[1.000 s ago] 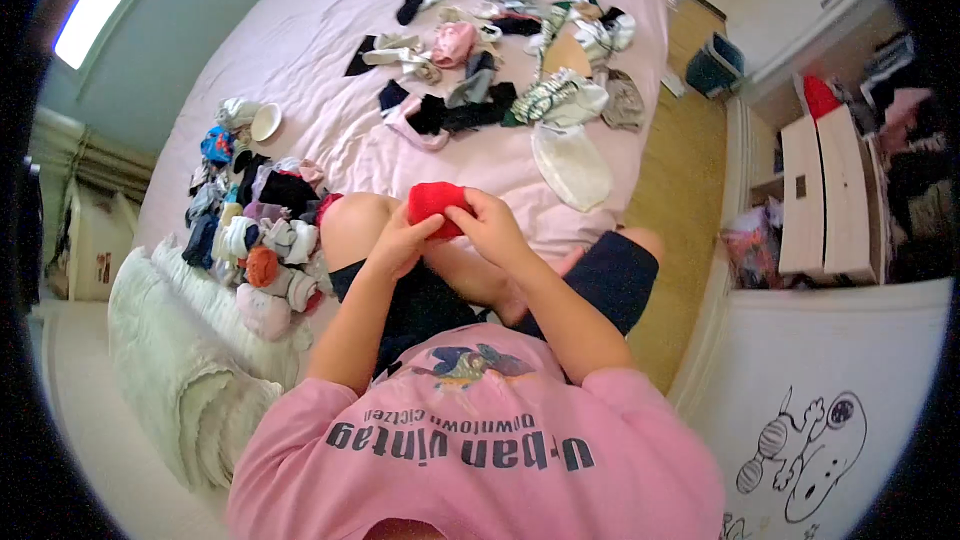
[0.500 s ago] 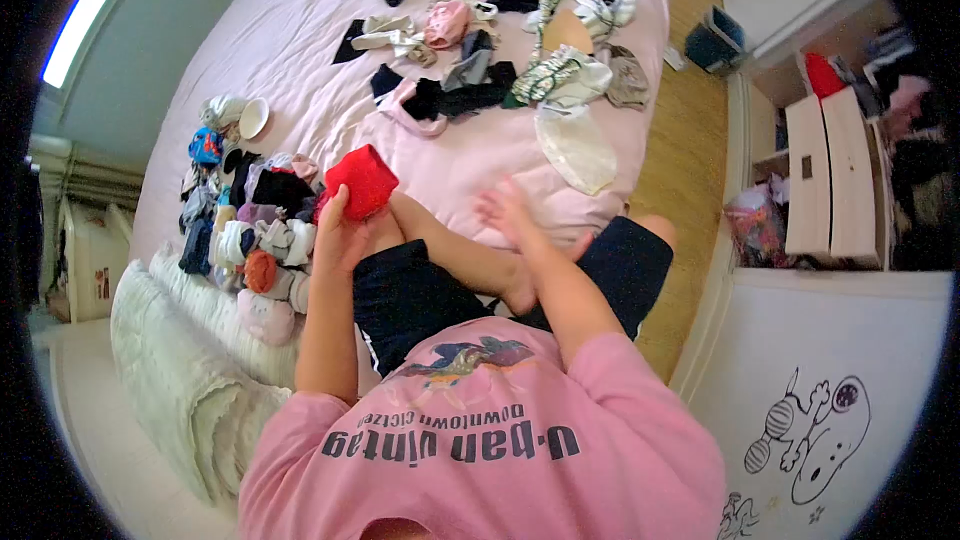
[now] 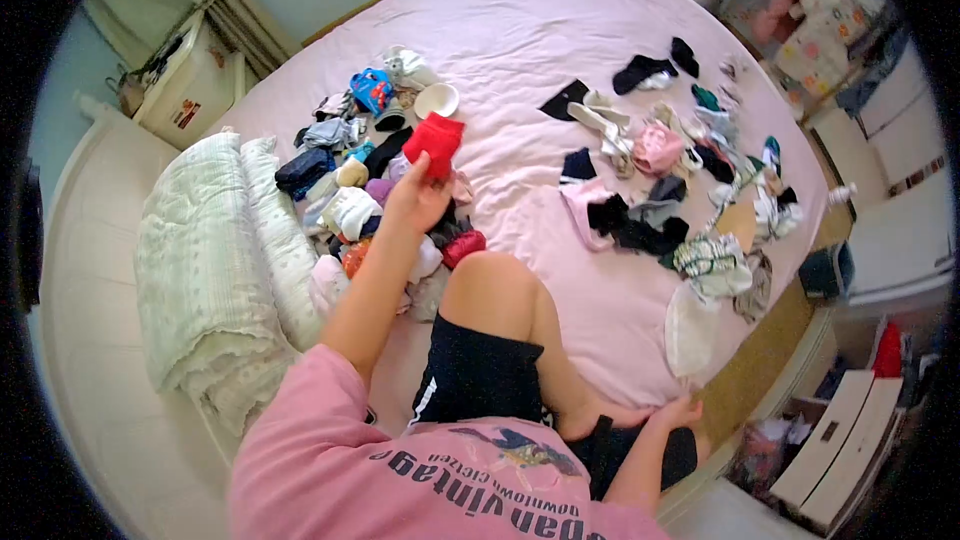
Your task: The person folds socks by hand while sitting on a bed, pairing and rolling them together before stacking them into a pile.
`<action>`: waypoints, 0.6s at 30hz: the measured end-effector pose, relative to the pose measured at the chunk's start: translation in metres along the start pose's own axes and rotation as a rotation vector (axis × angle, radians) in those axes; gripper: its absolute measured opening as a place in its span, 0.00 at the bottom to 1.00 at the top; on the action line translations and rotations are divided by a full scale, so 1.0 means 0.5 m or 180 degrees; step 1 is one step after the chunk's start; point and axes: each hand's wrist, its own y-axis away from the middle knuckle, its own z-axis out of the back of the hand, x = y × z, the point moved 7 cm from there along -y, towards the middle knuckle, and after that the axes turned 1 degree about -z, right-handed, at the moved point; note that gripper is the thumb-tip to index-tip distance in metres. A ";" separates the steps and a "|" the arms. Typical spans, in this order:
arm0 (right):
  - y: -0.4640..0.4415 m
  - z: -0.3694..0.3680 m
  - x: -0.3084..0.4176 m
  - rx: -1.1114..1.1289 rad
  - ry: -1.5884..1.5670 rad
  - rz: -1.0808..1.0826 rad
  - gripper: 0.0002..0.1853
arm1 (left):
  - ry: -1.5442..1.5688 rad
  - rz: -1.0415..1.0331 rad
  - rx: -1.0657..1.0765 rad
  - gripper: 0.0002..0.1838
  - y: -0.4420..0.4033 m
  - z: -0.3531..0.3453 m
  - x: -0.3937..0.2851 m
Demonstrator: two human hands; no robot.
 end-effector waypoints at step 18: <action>0.457 -0.338 0.198 0.4639 0.0996 0.2101 0.07 | -0.4373 -0.2352 -0.2552 0.26 -0.417 0.159 -0.384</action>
